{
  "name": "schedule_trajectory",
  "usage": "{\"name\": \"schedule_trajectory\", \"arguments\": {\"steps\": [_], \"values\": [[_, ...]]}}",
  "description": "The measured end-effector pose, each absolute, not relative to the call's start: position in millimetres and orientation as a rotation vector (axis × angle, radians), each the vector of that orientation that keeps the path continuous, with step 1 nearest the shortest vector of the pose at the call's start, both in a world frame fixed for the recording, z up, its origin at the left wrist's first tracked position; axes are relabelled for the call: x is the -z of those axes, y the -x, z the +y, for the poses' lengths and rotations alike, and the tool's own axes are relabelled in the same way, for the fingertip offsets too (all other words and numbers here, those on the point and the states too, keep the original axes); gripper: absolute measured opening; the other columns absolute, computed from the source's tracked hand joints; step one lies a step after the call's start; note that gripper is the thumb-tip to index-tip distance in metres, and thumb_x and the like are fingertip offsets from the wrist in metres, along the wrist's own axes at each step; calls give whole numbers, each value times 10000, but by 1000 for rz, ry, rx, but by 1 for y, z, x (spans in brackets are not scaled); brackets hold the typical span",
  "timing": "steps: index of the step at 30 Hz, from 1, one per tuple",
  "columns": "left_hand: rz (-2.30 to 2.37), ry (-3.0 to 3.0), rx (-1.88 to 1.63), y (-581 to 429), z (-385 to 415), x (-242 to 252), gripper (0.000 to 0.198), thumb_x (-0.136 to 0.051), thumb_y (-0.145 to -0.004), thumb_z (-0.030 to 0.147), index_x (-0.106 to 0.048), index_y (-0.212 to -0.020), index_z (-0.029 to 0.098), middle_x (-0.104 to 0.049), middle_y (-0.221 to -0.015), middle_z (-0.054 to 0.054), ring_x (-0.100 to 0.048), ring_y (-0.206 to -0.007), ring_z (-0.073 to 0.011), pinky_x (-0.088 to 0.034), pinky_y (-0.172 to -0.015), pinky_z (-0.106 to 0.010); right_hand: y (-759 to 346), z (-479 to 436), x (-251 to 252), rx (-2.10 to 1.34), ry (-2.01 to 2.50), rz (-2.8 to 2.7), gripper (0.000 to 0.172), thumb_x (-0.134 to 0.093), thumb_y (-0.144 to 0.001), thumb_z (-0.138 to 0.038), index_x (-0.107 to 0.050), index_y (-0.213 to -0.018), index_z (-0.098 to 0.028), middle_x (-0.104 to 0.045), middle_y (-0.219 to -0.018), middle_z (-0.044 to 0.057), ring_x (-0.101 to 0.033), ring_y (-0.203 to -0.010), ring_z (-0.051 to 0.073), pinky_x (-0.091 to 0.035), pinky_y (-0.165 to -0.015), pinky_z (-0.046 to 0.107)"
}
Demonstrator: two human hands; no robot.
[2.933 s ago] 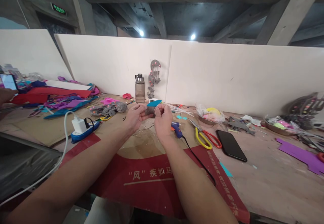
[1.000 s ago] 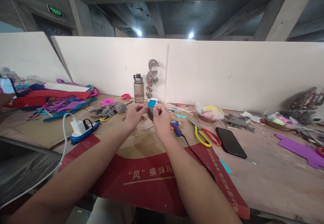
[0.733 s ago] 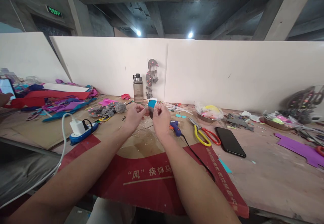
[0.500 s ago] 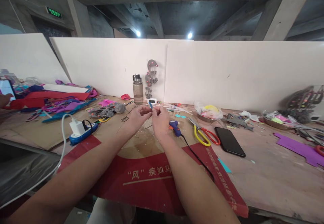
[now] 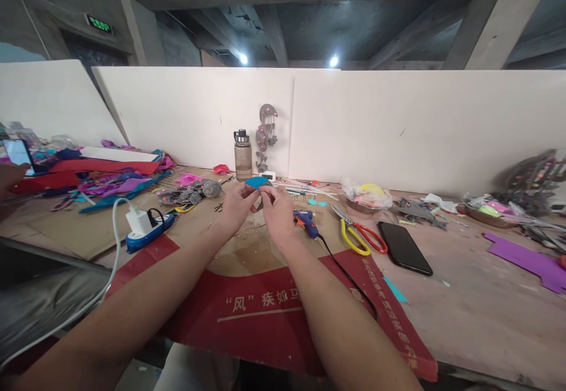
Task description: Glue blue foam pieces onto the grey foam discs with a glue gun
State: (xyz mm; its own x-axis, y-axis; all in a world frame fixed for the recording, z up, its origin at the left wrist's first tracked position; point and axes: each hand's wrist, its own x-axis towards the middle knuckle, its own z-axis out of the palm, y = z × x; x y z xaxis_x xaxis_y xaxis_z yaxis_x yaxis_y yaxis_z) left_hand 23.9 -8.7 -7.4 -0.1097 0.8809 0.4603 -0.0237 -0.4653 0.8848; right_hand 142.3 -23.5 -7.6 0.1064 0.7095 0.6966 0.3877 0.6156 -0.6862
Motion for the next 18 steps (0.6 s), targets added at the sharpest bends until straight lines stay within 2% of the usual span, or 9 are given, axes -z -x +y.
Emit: {"name": "schedule_trajectory", "arguments": {"steps": [3,5,9,13,18], "values": [[951,-1436,-1631,-23,-6,8,132,-723,-725,286,-678,-775,172,-680,-758,-19,-531,-471,-95,-440,-441,-231,-142,-23,8,-290,955,-1531,212,-511,-826,-239,-715,-882,-220,-659,-933,66,-581,-883,205,-441,-834,357],[907,-1412,-1623,-23,-4,9,147,-713,-729,300,-654,-760,169,-664,-739,-17,-572,-526,-112,-485,-472,-238,-142,-22,9,-281,957,-1542,213,-512,-818,-233,-711,-892,-215,-652,-916,64,-580,-874,205,-439,-827,356],[734,-1267,-1623,-24,-3,10,155,-707,-717,269,-586,-738,175,-645,-731,2,-644,-692,-137,-577,-681,-306,-144,-19,10,-286,985,-1548,162,-529,-796,-247,-675,-850,-203,-627,-815,40,-555,-773,192,-430,-763,345],[678,-1126,-1606,-24,-3,8,193,-729,-678,236,-548,-686,170,-621,-693,18,-660,-716,-134,-565,-817,-345,-144,-18,12,-403,968,-1469,118,-546,-785,-285,-588,-849,-196,-608,-802,25,-545,-727,172,-437,-721,323],[652,-1119,-1574,-23,-2,9,198,-745,-665,261,-580,-683,154,-646,-738,-4,-669,-739,-142,-554,-857,-362,-143,-19,10,-435,946,-1387,220,-586,-758,-313,-522,-933,-197,-523,-734,-26,-494,-653,142,-419,-652,285]]}}
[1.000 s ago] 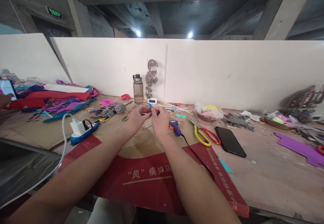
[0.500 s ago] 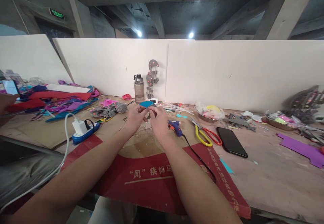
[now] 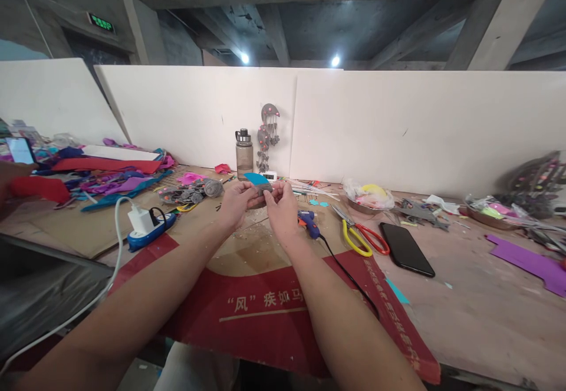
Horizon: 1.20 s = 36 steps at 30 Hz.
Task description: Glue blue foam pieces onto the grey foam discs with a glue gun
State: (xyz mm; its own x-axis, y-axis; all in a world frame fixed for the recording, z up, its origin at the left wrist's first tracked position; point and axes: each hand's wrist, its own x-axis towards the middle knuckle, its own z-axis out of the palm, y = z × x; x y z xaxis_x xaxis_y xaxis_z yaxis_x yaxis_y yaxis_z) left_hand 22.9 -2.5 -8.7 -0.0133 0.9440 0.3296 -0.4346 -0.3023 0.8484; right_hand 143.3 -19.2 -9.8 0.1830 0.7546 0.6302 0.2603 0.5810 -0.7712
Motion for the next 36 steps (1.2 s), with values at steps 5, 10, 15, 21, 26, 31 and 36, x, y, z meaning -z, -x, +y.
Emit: {"name": "schedule_trajectory", "arguments": {"steps": [5,10,15,21,26,31,36], "values": [[628,-1160,-1521,-22,-1,10,240,-780,-633,302,-609,-675,138,-638,-738,-1,-648,-747,-136,-550,-864,-368,-148,-19,6,-396,992,-1408,286,-576,-759,-299,-588,-1013,-168,-486,-706,-35,-465,-647,139,-392,-647,281],[626,-1198,-1454,-21,2,10,284,-809,-611,335,-668,-738,123,-668,-808,-32,-635,-773,-141,-546,-851,-365,-154,-16,5,-358,1025,-1426,220,-533,-777,-313,-665,-875,-167,-535,-699,-5,-462,-679,152,-383,-685,293],[643,-1227,-1451,-20,0,7,293,-811,-605,344,-681,-750,126,-661,-809,-29,-617,-758,-127,-545,-838,-357,-155,-14,6,-389,1018,-1405,218,-531,-771,-337,-650,-840,-168,-567,-715,8,-471,-682,152,-391,-687,292],[678,-1189,-1508,-16,0,5,242,-773,-642,321,-643,-710,128,-625,-771,-17,-612,-738,-121,-548,-829,-355,-151,-13,9,-472,971,-1411,306,-567,-745,-381,-628,-943,-157,-575,-759,15,-501,-686,156,-419,-697,301],[722,-1180,-1506,-15,1,5,230,-762,-637,313,-639,-693,127,-617,-767,-18,-593,-728,-115,-554,-801,-338,-151,-14,9,-520,930,-1413,316,-530,-781,-412,-649,-925,-157,-661,-895,67,-559,-790,180,-430,-783,318],[703,-1228,-1467,-17,-1,6,233,-774,-627,318,-661,-709,131,-617,-751,-8,-575,-700,-101,-561,-764,-315,-154,-15,6,-552,949,-1421,328,-559,-763,-427,-692,-895,-158,-660,-820,41,-525,-742,174,-412,-736,310],[655,-1251,-1381,-14,1,3,286,-799,-621,352,-674,-739,124,-638,-784,-21,-593,-716,-103,-563,-724,-269,-157,-8,8,-692,877,-1412,291,-598,-740,-461,-678,-793,-187,-618,-743,8,-498,-723,161,-399,-690,291]]}}
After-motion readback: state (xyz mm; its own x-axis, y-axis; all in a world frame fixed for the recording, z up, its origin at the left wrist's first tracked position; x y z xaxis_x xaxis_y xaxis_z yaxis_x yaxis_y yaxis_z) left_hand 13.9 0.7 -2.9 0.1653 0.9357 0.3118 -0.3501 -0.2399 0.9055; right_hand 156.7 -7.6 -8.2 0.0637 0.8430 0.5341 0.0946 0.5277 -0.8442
